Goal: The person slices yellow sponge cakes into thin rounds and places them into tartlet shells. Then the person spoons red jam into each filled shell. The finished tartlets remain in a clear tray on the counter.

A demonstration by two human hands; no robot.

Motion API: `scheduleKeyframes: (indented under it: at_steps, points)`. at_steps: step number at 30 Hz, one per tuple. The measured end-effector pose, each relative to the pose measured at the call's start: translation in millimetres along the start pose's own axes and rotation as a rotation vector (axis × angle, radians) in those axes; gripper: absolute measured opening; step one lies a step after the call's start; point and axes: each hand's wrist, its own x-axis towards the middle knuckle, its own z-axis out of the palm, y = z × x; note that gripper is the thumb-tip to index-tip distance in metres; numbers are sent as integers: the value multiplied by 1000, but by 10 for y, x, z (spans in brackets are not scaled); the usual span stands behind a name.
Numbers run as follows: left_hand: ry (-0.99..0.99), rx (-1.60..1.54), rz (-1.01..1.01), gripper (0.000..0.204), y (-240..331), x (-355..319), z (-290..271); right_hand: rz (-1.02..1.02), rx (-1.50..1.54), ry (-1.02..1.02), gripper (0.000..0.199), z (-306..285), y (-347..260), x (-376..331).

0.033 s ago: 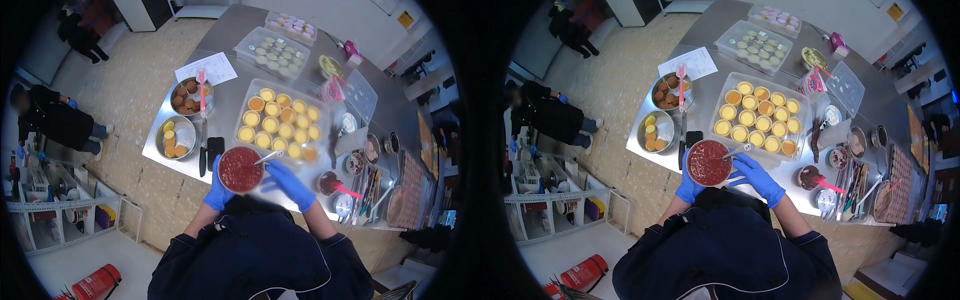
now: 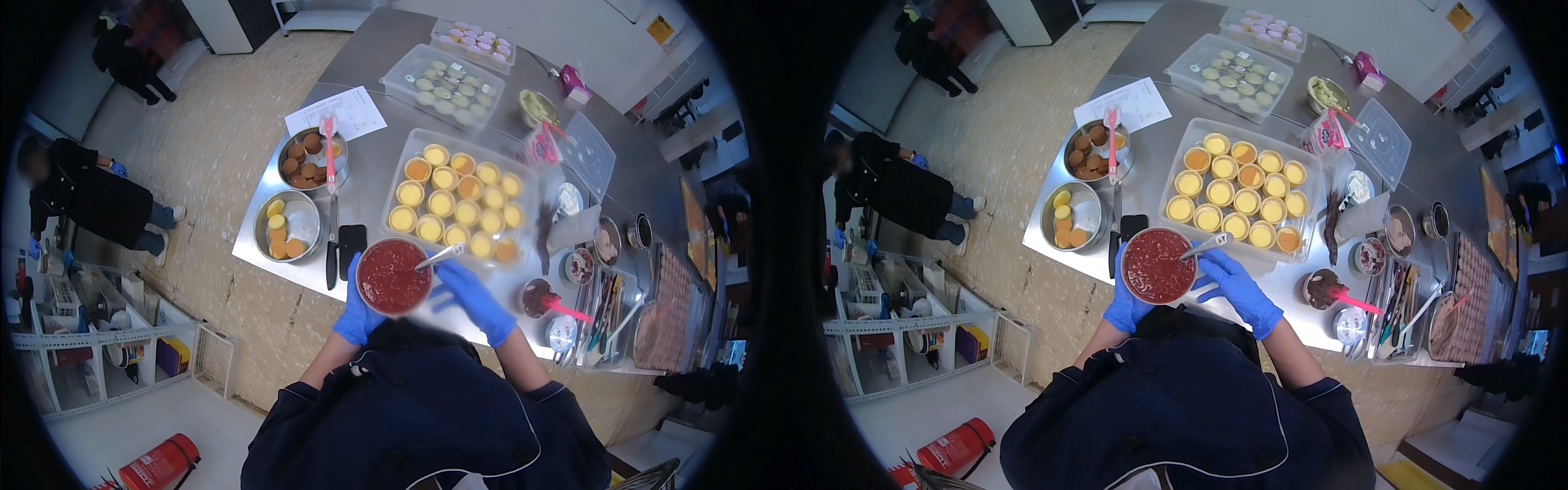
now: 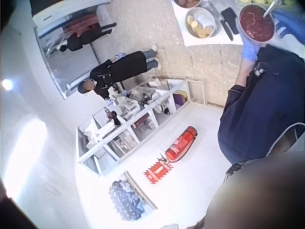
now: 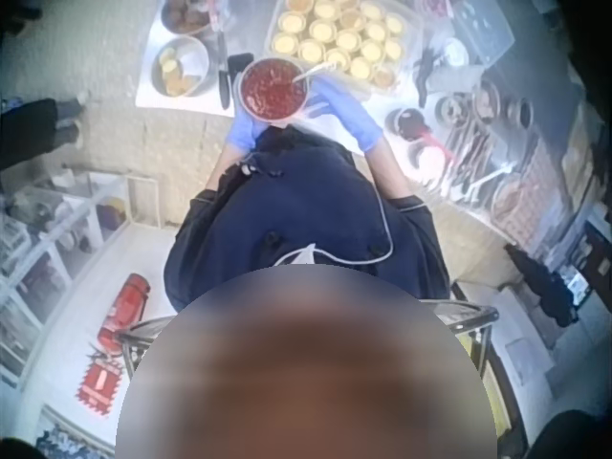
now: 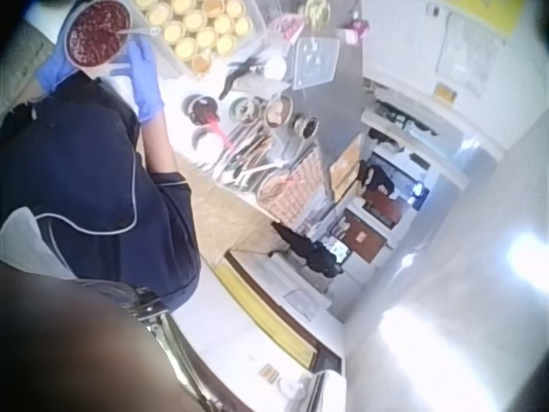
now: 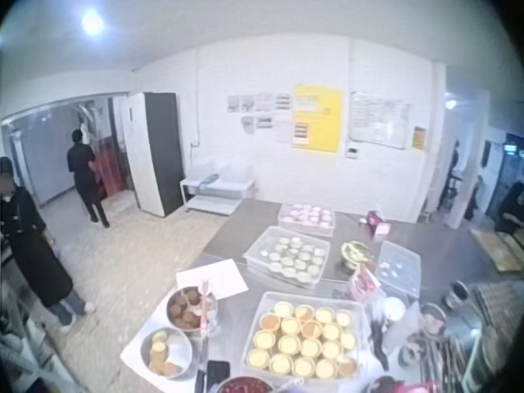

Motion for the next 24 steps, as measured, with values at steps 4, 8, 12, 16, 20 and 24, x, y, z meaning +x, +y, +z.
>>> scheduleKeyframes:
  at_steps: [4,8,12,16,20,24]
  points:
    - [-32,40,-20,58,-25,-27,178,-323,-118,264,25,134,-62,1]
    - [-114,31,-66,57,-18,-57,335,-569,-176,299,13,342,-170,-54]
    - [-253,491,215,53,-2,-134,489,-897,-564,236,12,420,-392,-221]
    - [-269,619,291,48,64,-89,627,-1189,-820,292,20,392,-530,-379]
    - [-306,545,315,45,69,-49,690,-1192,-790,334,23,387,-550,-356]
    - [-256,443,261,43,43,0,680,-1208,-630,441,23,339,-525,-360]
